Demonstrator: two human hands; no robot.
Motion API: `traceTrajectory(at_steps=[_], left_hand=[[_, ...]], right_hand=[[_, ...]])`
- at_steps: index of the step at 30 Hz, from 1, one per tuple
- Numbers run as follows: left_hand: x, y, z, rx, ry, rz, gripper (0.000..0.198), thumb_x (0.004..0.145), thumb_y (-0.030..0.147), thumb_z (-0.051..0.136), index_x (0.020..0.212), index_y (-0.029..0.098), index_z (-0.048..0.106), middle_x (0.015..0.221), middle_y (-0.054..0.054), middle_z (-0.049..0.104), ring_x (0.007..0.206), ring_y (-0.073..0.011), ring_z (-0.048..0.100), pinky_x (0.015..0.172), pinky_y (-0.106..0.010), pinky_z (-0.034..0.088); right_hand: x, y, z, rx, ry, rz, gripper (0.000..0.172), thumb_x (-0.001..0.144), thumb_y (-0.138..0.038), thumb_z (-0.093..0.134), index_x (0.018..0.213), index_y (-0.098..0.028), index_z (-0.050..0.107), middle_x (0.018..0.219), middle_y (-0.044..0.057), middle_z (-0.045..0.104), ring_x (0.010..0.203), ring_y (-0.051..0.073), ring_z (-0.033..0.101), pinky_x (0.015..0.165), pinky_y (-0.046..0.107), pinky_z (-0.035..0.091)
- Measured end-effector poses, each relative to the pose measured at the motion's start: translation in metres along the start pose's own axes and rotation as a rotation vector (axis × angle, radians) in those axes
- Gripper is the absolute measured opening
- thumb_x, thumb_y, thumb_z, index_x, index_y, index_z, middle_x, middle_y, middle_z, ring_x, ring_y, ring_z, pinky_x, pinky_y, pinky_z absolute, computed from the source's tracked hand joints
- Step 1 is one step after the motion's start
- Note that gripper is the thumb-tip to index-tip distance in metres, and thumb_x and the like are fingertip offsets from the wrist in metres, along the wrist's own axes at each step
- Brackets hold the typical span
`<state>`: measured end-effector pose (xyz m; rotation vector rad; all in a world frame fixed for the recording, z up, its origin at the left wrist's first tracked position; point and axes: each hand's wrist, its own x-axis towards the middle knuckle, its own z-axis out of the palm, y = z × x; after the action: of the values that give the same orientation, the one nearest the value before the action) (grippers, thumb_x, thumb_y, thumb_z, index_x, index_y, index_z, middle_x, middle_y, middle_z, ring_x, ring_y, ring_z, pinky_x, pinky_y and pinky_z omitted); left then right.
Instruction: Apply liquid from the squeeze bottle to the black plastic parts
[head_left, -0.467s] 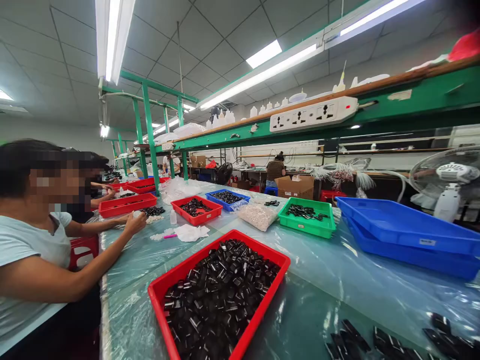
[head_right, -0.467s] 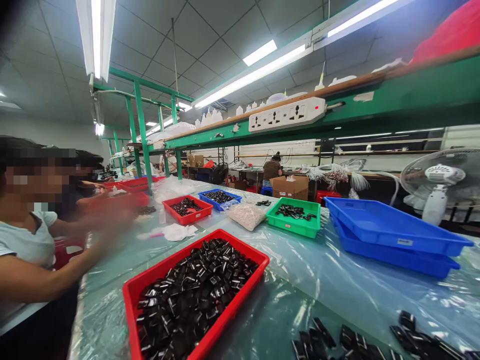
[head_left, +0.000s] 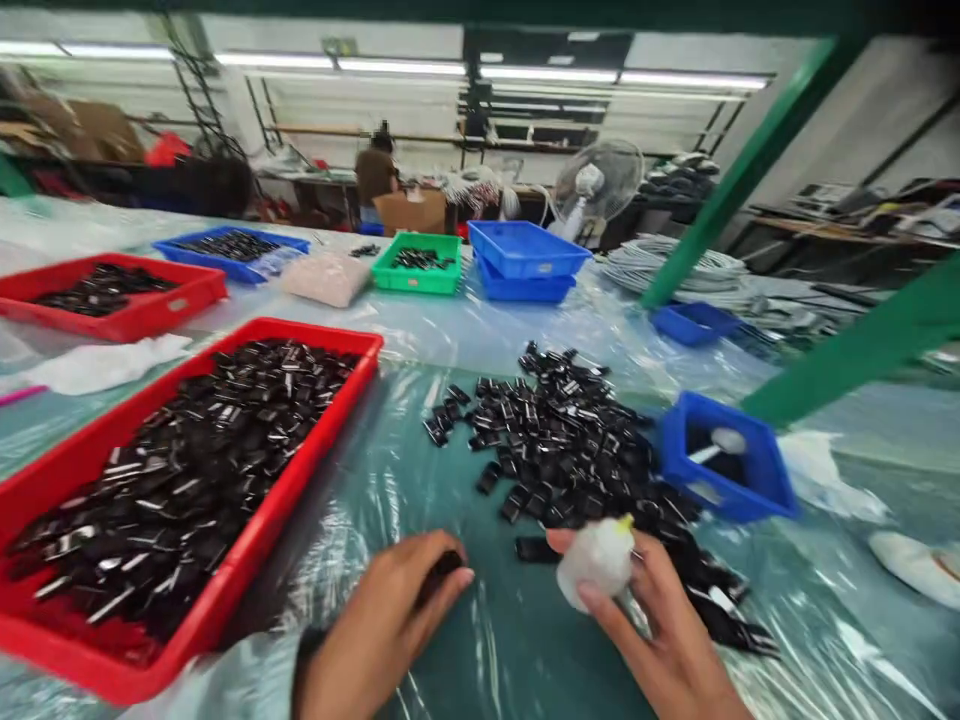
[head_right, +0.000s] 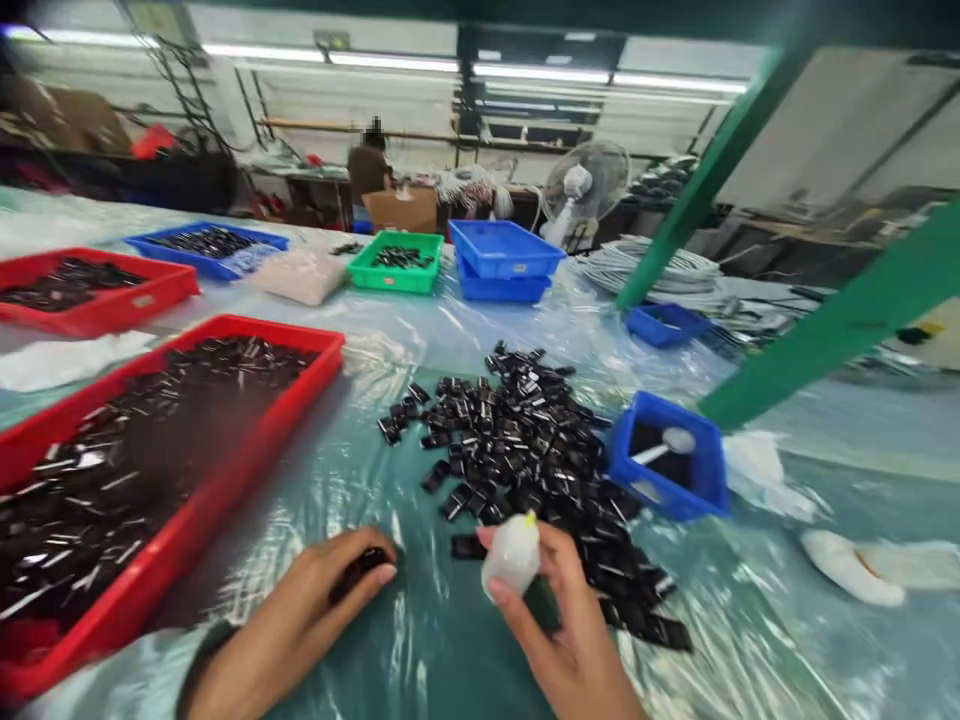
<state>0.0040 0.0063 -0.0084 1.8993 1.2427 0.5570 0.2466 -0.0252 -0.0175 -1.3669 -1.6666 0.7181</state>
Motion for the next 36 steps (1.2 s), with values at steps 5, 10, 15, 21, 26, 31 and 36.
traceTrajectory(at_steps=[5,10,15,21,26,31,36], left_hand=[[-0.009,-0.004,0.001,0.095,0.015,0.111,0.025,0.098,0.034,0.039,0.115,0.024,0.055,0.113,-0.004,0.063,0.107,-0.0189,0.06,0.094,-0.036,0.05],[-0.02,0.0,0.003,0.107,0.099,0.163,0.035,0.098,0.03,0.038,0.132,0.032,0.047,0.127,-0.001,0.058,0.115,-0.0167,0.058,0.095,-0.029,0.052],[-0.016,0.003,0.0,-0.031,0.026,0.148,0.033,0.098,0.029,0.04,0.131,0.034,0.043,0.122,0.001,0.057,0.11,-0.0113,0.058,0.092,-0.019,0.05],[-0.017,0.0,-0.002,-0.073,0.015,0.112,0.023,0.099,0.027,0.04,0.121,0.032,0.042,0.115,0.001,0.053,0.108,-0.0099,0.055,0.092,-0.02,0.047],[-0.02,0.0,-0.003,-0.026,0.04,0.133,0.027,0.098,0.025,0.041,0.123,0.032,0.04,0.114,0.001,0.055,0.107,-0.0097,0.057,0.091,-0.018,0.048],[-0.022,0.001,-0.003,-0.01,0.065,0.127,0.024,0.097,0.027,0.042,0.12,0.034,0.042,0.111,0.004,0.058,0.104,-0.0088,0.059,0.088,-0.015,0.05],[-0.021,0.002,-0.004,0.038,0.085,0.149,0.027,0.097,0.027,0.044,0.122,0.035,0.042,0.11,0.004,0.06,0.104,-0.0091,0.061,0.086,-0.013,0.05]], right_hand=[[0.002,-0.005,-0.002,0.009,-0.056,-0.037,0.032,0.099,-0.04,0.046,0.13,-0.032,0.042,0.11,0.005,0.064,0.087,0.013,0.066,0.074,0.016,0.054],[-0.006,-0.007,0.0,0.055,-0.129,0.037,0.03,0.097,-0.039,0.05,0.126,-0.035,0.042,0.103,0.002,0.065,0.082,0.013,0.066,0.069,0.018,0.055],[-0.004,-0.005,-0.004,-0.127,-0.228,-0.089,0.034,0.094,-0.034,0.056,0.126,-0.042,0.051,0.118,-0.003,0.063,0.101,0.015,0.063,0.081,0.019,0.054],[-0.004,-0.007,-0.008,-0.06,-0.236,-0.073,0.033,0.092,-0.03,0.057,0.123,-0.038,0.051,0.109,-0.001,0.063,0.089,0.016,0.066,0.071,0.018,0.056],[-0.004,-0.007,-0.007,-0.033,-0.261,-0.063,0.026,0.093,-0.032,0.054,0.118,-0.035,0.051,0.1,0.001,0.06,0.08,0.015,0.065,0.062,0.017,0.055],[-0.006,-0.011,-0.002,0.023,-0.198,0.024,0.023,0.095,-0.05,0.047,0.111,-0.035,0.055,0.091,0.0,0.061,0.072,0.014,0.062,0.058,0.017,0.052],[-0.007,-0.016,0.0,-0.007,-0.168,0.083,0.025,0.093,-0.056,0.049,0.107,-0.037,0.057,0.088,-0.002,0.062,0.069,0.013,0.061,0.056,0.017,0.051]])
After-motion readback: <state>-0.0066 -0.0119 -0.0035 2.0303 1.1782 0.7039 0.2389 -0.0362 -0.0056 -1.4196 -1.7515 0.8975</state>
